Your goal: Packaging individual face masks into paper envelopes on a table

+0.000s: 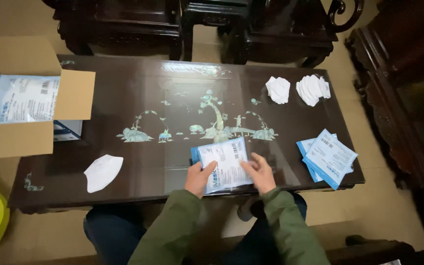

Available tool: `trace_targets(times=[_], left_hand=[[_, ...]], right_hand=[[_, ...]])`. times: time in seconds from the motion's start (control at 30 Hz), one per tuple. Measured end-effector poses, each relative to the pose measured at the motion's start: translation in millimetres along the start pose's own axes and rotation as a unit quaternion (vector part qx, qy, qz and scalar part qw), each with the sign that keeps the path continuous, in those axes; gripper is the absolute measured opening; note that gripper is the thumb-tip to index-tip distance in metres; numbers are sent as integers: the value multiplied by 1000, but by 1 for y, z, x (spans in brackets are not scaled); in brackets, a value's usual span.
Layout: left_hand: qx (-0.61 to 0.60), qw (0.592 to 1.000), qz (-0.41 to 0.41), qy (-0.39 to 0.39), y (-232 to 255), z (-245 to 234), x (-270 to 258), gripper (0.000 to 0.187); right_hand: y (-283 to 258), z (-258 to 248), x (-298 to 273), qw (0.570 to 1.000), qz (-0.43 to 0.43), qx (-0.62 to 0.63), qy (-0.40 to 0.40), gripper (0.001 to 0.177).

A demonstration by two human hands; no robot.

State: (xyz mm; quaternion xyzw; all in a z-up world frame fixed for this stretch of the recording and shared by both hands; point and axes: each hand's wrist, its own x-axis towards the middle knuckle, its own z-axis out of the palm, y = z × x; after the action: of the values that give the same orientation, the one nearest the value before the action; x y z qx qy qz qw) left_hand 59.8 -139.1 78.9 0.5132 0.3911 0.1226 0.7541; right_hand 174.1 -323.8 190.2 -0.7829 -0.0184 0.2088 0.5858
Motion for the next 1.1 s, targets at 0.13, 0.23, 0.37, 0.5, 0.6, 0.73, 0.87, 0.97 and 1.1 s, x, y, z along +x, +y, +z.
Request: trace_targets(times=[0.13,0.23,0.37,0.5,0.6,0.73,0.87,0.97,1.1], left_hand=[[-52,998,21,10,92,9,-61,34],[12,1000,8,19,37,3,-27,28],[69,997,35,28,46,-2,-33,30],[58,997,45,33,33,-15,-13,21],[65,993,79,63,14,-13,9,29],[97,992,20,79,85,11,-49,89],[410,850,316,101,76,10,-48,65],[592,681,425,75,37,-4,-26,46],[606,683,404,48,52,-12,-28,48]], right_hand=[[-24,10,-18,986,5,134,-96,37],[-30,18,-25,987,12,134,-90,35],[-54,25,-34,988,6,143,-62,31],[-53,24,-27,991,-2,114,-73,32],[-7,32,-5,965,-185,-182,41,89],[15,67,-15,853,-395,-336,62,58],[48,88,-16,800,-389,-455,43,49],[59,89,-12,789,-378,-483,39,51],[61,77,3,779,-371,-505,31,53]])
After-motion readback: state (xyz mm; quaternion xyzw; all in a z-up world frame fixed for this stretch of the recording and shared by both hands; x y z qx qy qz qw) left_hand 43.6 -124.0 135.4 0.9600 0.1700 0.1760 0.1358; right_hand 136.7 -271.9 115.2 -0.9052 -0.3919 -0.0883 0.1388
